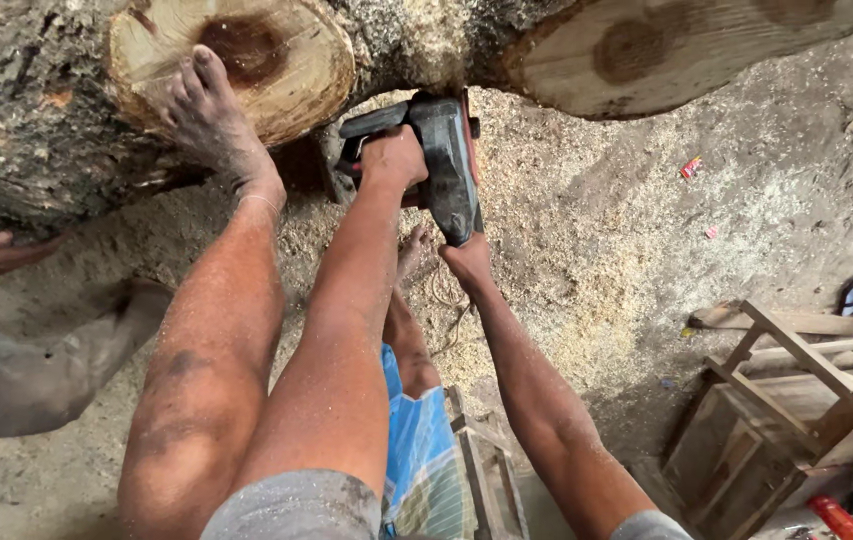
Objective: The person uses a chainsaw to cut through a large log lying on the ground. Another person assists by holding the log steady. The cut separates a section of the log, which is then moved aside.
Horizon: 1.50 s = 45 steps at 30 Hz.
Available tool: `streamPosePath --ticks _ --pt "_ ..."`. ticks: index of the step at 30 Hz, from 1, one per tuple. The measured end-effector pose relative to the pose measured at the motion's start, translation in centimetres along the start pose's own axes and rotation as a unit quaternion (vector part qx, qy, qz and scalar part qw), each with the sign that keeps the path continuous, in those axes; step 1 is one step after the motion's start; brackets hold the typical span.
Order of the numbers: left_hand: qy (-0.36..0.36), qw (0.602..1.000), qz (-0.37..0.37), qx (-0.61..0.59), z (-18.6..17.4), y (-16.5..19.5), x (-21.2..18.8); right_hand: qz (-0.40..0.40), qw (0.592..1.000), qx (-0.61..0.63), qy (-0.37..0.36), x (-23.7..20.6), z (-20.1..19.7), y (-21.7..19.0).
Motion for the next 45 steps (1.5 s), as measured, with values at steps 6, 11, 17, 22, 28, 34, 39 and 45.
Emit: streamPosePath --ticks 6,11,17,22,28,34,39,45 --pt "-0.028 1.0 -0.011 -0.003 -0.7 0.2 0.1 0.024 1.0 -0.011 -0.009 0.1 0.1 -0.6" --pt "-0.037 0.999 -0.016 0.005 -0.5 0.0 0.2 0.009 1.0 -0.011 -0.01 -0.1 0.0 -1.0" --pt "-0.037 0.999 -0.019 -0.001 -0.7 0.0 0.2 0.017 1.0 -0.012 -0.015 -0.4 0.0 -1.5" --pt "-0.057 0.998 -0.026 -0.004 -1.6 0.3 -0.4 0.019 1.0 -0.019 -0.01 -0.5 -0.1 -1.4" --pt "-0.06 0.998 -0.02 0.004 -2.7 0.6 -1.2 0.018 1.0 -0.01 -0.006 -0.2 -0.1 -0.7" --pt "-0.059 0.998 -0.019 0.002 -3.6 1.0 -1.9 0.042 0.999 -0.01 -0.016 0.4 0.2 0.3" --pt "-0.087 0.996 -0.03 0.001 -4.0 1.1 -2.3 0.047 0.998 -0.032 -0.019 0.4 0.1 0.3" --pt "-0.061 0.998 -0.021 -0.002 -4.2 1.1 -2.5 0.022 0.999 -0.03 -0.007 0.2 -0.1 0.1"
Point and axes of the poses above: each hand's wrist, its own x-axis towards the middle knuckle, its own z-axis out of the palm, y = z × x, the point moved 1 cm from there along x, towards the middle knuckle, and after that the axes turned 1 degree about -z, right-handed, at the moved point
